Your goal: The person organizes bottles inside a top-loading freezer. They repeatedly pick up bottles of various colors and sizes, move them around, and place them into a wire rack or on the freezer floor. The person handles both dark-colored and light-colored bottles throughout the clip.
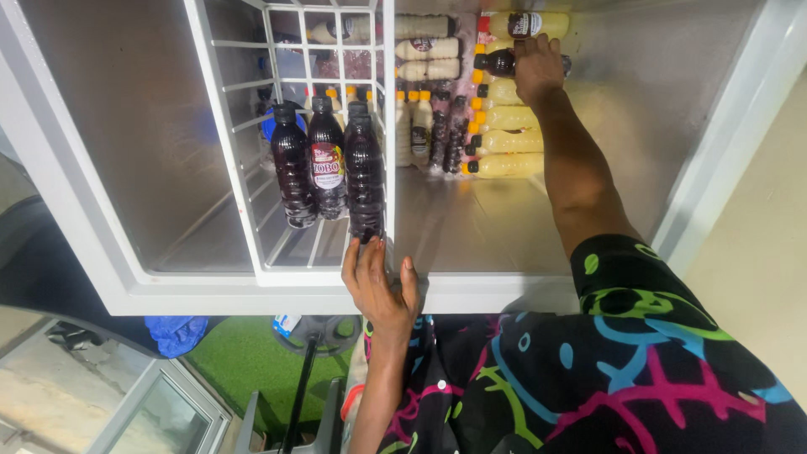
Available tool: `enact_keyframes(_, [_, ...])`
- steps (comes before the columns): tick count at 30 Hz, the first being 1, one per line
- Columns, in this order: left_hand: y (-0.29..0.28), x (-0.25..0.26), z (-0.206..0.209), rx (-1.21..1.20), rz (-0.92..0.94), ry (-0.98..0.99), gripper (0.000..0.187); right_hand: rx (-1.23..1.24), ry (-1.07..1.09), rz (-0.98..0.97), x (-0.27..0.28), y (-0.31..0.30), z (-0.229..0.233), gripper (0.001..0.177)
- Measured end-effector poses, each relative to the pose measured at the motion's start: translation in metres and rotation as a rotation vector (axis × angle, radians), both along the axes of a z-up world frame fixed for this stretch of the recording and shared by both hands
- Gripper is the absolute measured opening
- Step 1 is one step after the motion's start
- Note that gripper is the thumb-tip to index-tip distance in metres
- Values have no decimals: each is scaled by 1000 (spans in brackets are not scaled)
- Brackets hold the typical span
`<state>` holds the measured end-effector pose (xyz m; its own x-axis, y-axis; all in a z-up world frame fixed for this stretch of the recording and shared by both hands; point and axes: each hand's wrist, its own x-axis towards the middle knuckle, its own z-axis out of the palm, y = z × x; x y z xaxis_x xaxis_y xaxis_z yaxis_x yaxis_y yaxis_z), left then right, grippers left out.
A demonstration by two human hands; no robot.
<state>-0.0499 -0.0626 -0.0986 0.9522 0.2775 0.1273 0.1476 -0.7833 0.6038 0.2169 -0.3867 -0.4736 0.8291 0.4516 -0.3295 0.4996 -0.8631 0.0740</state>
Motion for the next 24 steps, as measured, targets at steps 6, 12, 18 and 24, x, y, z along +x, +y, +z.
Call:
enact_keyframes(6, [1, -2, -4, -45, -23, -18, 37, 22, -50, -120, -13, 0, -19, 59])
enact_keyframes(12, [7, 0, 3, -201, -38, -25, 35, -49, 349, -269, -16, 10, 42, 45])
enact_keyframes(18, [48, 43, 9, -327, -33, -23, 41, 458, 608, -319, -62, 68, 178, 51])
enact_keyframes(24, [98, 168, -74, -152, -394, 287, 47, 1067, 768, -587, -155, 124, 318, 46])
